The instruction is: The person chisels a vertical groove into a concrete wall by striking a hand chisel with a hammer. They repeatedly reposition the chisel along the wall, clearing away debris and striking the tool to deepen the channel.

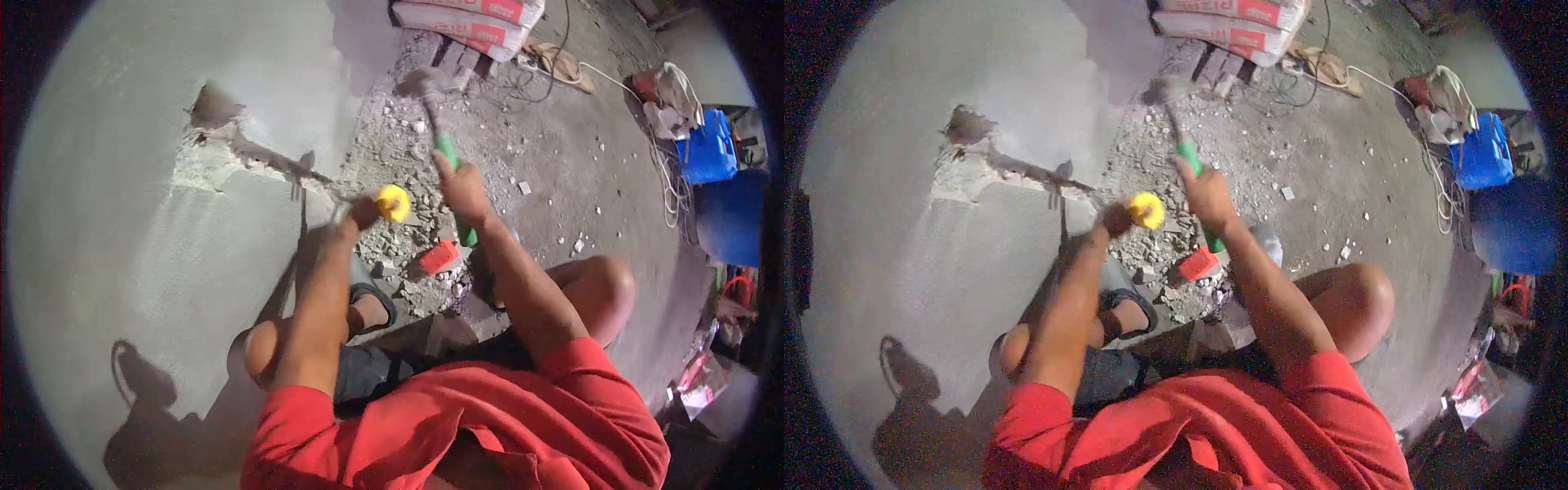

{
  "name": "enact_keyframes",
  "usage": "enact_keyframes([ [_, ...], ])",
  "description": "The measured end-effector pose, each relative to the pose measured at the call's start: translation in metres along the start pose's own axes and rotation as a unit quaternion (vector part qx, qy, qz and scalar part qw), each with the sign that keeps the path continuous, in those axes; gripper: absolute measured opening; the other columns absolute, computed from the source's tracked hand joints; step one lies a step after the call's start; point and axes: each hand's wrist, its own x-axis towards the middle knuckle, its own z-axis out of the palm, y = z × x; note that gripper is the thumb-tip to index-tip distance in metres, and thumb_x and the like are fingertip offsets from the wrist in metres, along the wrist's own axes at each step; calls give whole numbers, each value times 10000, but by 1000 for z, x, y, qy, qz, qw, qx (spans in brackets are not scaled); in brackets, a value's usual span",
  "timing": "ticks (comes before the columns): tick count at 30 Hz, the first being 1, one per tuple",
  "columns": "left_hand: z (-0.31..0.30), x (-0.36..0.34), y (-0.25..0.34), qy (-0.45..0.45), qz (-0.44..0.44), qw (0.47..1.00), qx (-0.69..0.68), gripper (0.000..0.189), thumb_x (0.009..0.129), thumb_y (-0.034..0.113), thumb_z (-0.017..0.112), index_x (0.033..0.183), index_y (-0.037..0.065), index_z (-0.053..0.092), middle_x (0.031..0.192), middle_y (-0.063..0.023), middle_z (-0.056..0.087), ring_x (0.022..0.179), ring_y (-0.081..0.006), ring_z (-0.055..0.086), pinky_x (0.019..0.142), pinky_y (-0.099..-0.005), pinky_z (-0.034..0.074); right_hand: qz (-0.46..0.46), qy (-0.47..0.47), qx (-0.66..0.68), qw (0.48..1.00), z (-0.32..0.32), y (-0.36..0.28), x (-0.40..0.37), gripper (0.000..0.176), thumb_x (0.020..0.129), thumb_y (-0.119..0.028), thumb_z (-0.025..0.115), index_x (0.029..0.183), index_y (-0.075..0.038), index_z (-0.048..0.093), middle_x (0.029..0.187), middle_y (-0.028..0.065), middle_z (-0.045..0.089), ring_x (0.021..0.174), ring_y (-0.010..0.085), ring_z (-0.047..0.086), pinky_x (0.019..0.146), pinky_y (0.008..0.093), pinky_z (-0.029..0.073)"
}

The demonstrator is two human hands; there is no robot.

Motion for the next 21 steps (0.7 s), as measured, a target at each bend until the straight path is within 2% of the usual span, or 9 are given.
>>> enact_keyframes([
  [1,17,-20,70,-98,117,941,302,244,842,107,495,995,28,669,845,-197,699,791,-356,686,746,-444,535,10,-5,38,999,-11,-4,4,619,911,-587,525,699,-9,587,570,96,567,504,198,569,510,375,460],
  [5,44,-29,105,-60,129,964,223,188,804,136,557,911,60,691,840,-195,694,812,-345,683,728,-436,539,38,-27,152,987,-52,-29,-12,582,924,-581,515,626,-81,507,529,13,476,434,136,476,433,319,385],
  [7,23,-12,95,-161,74,870,460,195,814,124,550,943,84,690,888,-190,697,848,-322,684,726,-429,544,44,-47,137,988,-54,-29,-16,566,924,-571,529,655,-73,516,542,14,486,436,128,474,431,309,382],
  [8,14,-9,92,-58,87,909,403,193,828,120,543,951,98,689,910,-178,700,859,-297,686,732,-418,547,42,-50,138,988,-50,-27,-15,566,924,-571,529,655,-73,516,542,14,486,436,128,474,431,309,382],
  [9,7,6,51,1,249,855,455,175,857,146,559,962,85,685,928,-165,698,862,-284,685,732,-403,542,54,-56,142,987,-43,-22,-15,565,925,-568,529,657,-71,523,550,18,496,440,128,480,431,310,383],
  [11,-37,-35,149,110,14,985,130,279,922,290,573,1036,50,656,966,-171,687,862,-293,683,716,-393,526,70,-68,146,984,-33,-17,-16,563,925,-565,530,659,-68,529,557,21,506,444,128,487,432,310,384],
  [12,-46,-28,129,188,88,970,130,305,926,329,581,1038,55,654,958,-181,685,851,-312,681,704,-400,522,60,-73,122,988,-29,-15,-17,571,926,-572,521,654,-70,532,558,21,507,450,130,493,438,313,388],
  [15,-88,-49,168,234,-11,933,272,292,908,256,624,1142,81,622,969,-173,696,890,-335,684,711,-424,529,44,-100,90,990,-24,-7,-20,597,926,-592,499,650,-64,540,559,22,510,465,136,499,468,331,401],
  [21,-108,-29,56,208,46,962,171,263,878,189,663,1085,26,643,945,-179,701,888,-322,683,766,-413,528,-52,-139,-1,989,-13,-17,-42,638,909,-612,495,736,-3,573,592,53,547,554,176,542,552,365,445],
])
